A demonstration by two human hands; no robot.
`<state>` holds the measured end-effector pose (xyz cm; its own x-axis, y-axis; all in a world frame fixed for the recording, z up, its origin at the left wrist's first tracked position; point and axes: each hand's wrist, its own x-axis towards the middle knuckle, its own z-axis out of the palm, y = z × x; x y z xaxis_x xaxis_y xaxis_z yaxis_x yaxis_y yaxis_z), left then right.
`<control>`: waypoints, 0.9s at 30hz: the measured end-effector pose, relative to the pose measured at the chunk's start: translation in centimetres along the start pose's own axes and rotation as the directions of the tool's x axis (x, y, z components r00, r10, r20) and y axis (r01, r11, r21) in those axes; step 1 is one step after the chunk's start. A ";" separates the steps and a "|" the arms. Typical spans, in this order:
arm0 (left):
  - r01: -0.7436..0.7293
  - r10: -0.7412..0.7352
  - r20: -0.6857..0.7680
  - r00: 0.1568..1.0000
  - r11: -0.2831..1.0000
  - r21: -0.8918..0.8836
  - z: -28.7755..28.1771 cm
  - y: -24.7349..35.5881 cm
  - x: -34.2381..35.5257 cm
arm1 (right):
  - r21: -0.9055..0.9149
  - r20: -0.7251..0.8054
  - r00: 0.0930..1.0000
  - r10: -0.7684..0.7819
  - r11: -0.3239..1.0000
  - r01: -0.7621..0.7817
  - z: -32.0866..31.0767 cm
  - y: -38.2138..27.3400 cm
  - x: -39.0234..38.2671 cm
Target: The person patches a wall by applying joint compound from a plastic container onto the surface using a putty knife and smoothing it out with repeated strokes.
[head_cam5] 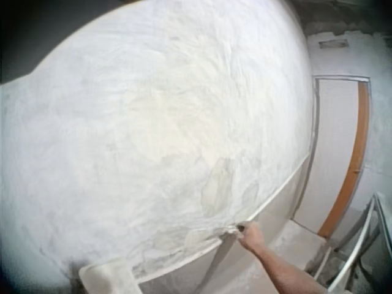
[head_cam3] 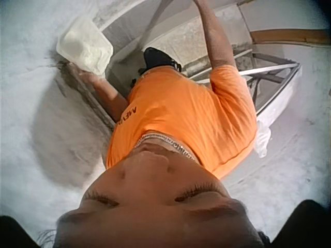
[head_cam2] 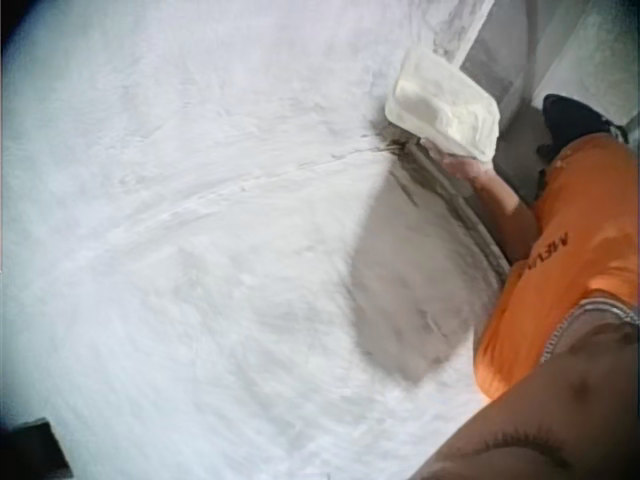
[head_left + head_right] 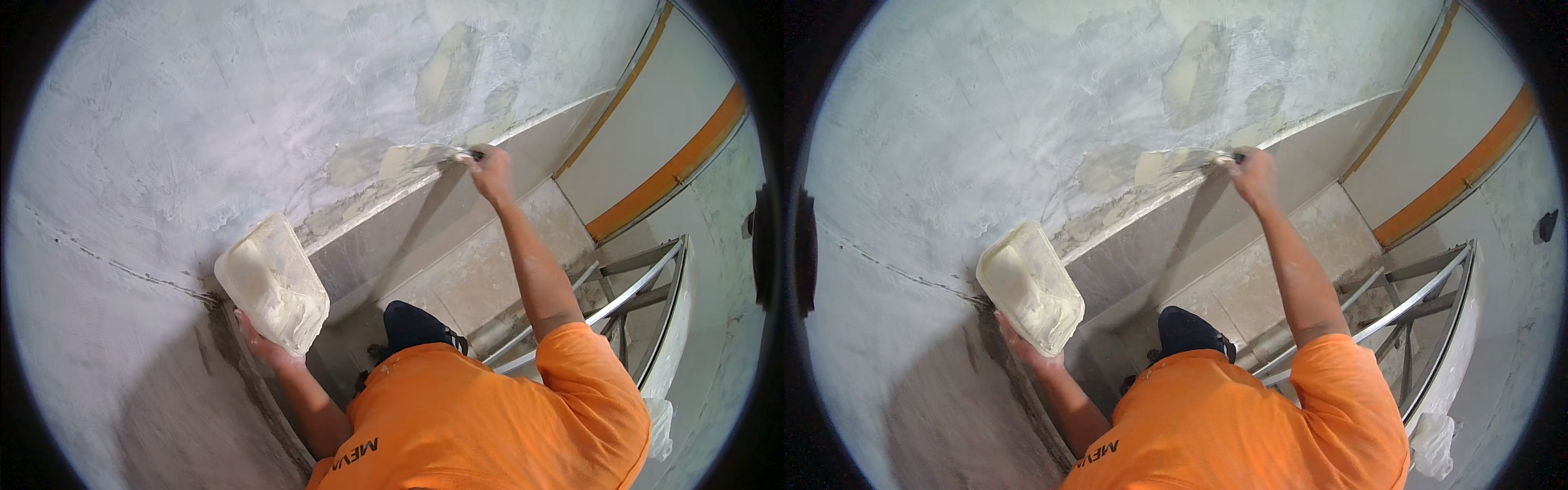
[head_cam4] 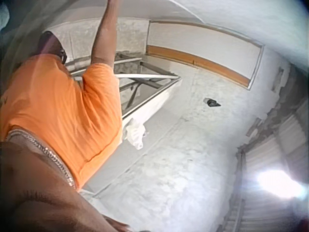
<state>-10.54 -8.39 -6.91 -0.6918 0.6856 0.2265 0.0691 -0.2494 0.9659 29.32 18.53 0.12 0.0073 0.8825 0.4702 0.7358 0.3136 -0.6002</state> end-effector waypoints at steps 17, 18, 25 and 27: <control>0.170 -0.200 -0.011 0.980 0.857 -0.487 2.3 2.1 -0.5 | 0.034 -0.041 0.997 0.067 0.997 -0.065 3.1 -6.2 -9.5; 0.203 -0.226 0.009 0.974 0.854 -0.479 2.5 2.7 -0.4 | 0.035 -0.051 0.996 0.071 0.997 -0.070 2.9 -6.1 -8.7; 0.315 -0.351 0.030 0.936 0.794 -0.520 3.5 5.5 -0.9 | -0.253 -0.162 0.962 -0.218 0.952 0.173 -1.2 -2.3 -1.3; 0.327 -0.323 0.124 0.938 0.709 -0.625 3.2 5.6 -1.2 | -0.236 -0.175 0.976 -0.131 0.968 0.088 -2.8 -0.6 -0.8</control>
<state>-6.98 -8.41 -1.43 -0.5825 0.8085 -0.0842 -0.6260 -0.3801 0.6809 30.77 16.68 1.97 0.0289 0.7586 0.6509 0.8727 0.2983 -0.3865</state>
